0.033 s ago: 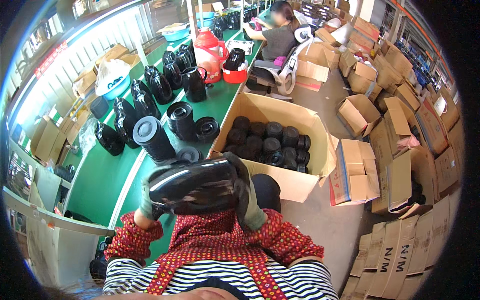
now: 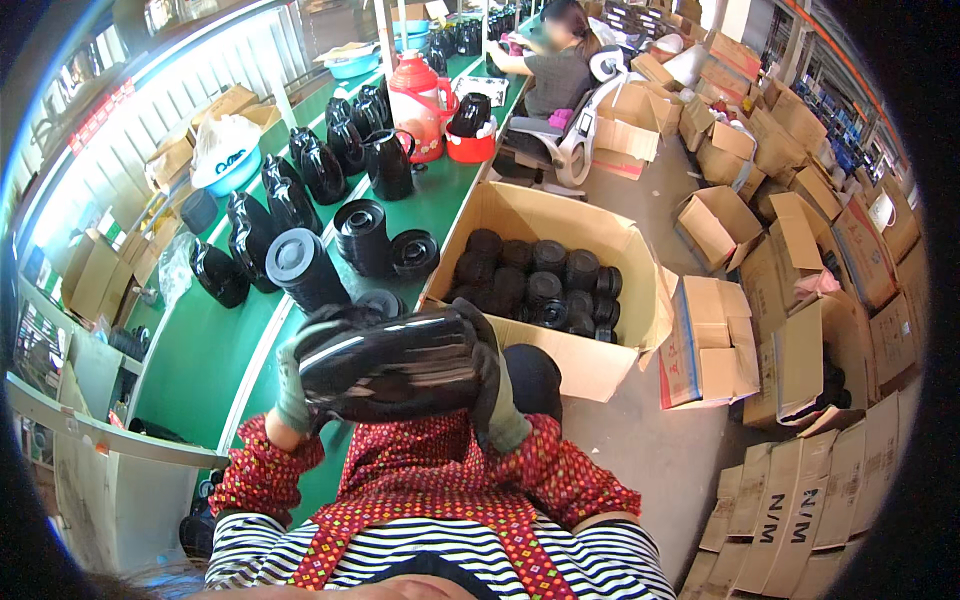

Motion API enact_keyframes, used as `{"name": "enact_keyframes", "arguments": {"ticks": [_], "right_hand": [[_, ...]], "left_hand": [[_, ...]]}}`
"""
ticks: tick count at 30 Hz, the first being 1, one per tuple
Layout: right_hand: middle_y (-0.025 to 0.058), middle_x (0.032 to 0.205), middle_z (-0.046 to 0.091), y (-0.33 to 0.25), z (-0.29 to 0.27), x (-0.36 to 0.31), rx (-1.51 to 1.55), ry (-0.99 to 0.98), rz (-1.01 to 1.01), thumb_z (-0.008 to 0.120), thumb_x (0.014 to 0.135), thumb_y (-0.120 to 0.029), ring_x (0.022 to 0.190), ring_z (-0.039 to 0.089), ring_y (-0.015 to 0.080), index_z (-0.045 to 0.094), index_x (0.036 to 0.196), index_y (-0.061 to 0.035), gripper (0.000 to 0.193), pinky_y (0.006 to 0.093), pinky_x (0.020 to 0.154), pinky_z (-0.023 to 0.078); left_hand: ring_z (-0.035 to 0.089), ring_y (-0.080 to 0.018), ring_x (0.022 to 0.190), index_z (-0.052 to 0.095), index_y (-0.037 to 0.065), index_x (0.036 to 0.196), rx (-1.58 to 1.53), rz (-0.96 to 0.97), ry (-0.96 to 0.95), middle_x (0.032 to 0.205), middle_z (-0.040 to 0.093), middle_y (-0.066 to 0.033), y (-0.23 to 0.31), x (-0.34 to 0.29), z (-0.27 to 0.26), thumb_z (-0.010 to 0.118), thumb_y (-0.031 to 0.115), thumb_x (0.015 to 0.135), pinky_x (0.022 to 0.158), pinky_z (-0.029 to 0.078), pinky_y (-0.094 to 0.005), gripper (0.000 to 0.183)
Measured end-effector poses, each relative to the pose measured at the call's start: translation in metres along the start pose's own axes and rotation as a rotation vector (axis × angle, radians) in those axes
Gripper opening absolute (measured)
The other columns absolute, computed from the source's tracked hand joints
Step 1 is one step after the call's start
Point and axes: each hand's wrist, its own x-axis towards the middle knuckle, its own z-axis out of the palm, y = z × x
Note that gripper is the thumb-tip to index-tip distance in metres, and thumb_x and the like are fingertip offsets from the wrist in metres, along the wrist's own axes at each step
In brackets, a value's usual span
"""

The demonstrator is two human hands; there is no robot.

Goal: The person assembles black plastic kettles by inserting a metal rod into the base and securing a lid. They handle each kettle one at a time, place the assembled units on a green table, and stack the lids nearby. The process is repeated continuously throughout the clip.

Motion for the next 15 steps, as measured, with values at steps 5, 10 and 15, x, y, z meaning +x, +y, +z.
{"name": "enact_keyframes", "arguments": {"ticks": [5, 10, 15], "right_hand": [[0.0095, 0.147, 0.060, 0.027, -0.033, -0.006, -0.062, 0.121, 0.135, 0.044, 0.115, -0.034, 0.131, 0.061, 0.0198, 0.044, 0.158, -0.0045, 0.052, 0.0371, 0.114, 0.049], [0.0208, 0.172, 0.025, -0.013, 0.004, -0.027, -0.469, -0.107, 0.050, 0.060, 0.102, -0.063, 0.158, 0.028, 0.0308, 0.026, 0.167, 0.0006, 0.097, 0.0443, 0.129, 0.022], [0.0320, 0.171, 0.018, -0.056, 0.017, -0.006, -1.114, -0.729, -0.366, 0.089, 0.072, -0.061, 0.154, 0.026, 0.0541, 0.045, 0.162, -0.0139, 0.111, 0.0608, 0.125, 0.023]], "left_hand": [[0.068, -0.0313, 0.125, 0.073, -0.005, 0.123, 0.576, 0.201, -0.078, 0.135, 0.069, -0.0198, 0.019, 0.006, 0.001, 0.074, 0.026, 0.092, 0.109, 0.053, -0.0408, 0.043], [0.063, -0.0316, 0.131, 0.052, -0.001, 0.149, -0.261, -0.252, -0.255, 0.146, 0.061, -0.0197, -0.083, -0.061, -0.009, 0.058, 0.038, 0.108, 0.116, 0.050, -0.0479, 0.057], [0.061, -0.0241, 0.135, 0.049, 0.006, 0.155, -0.171, -0.156, -0.502, 0.153, 0.058, -0.0144, -0.104, -0.071, 0.030, 0.074, 0.014, 0.101, 0.115, 0.052, -0.0431, 0.060]]}}
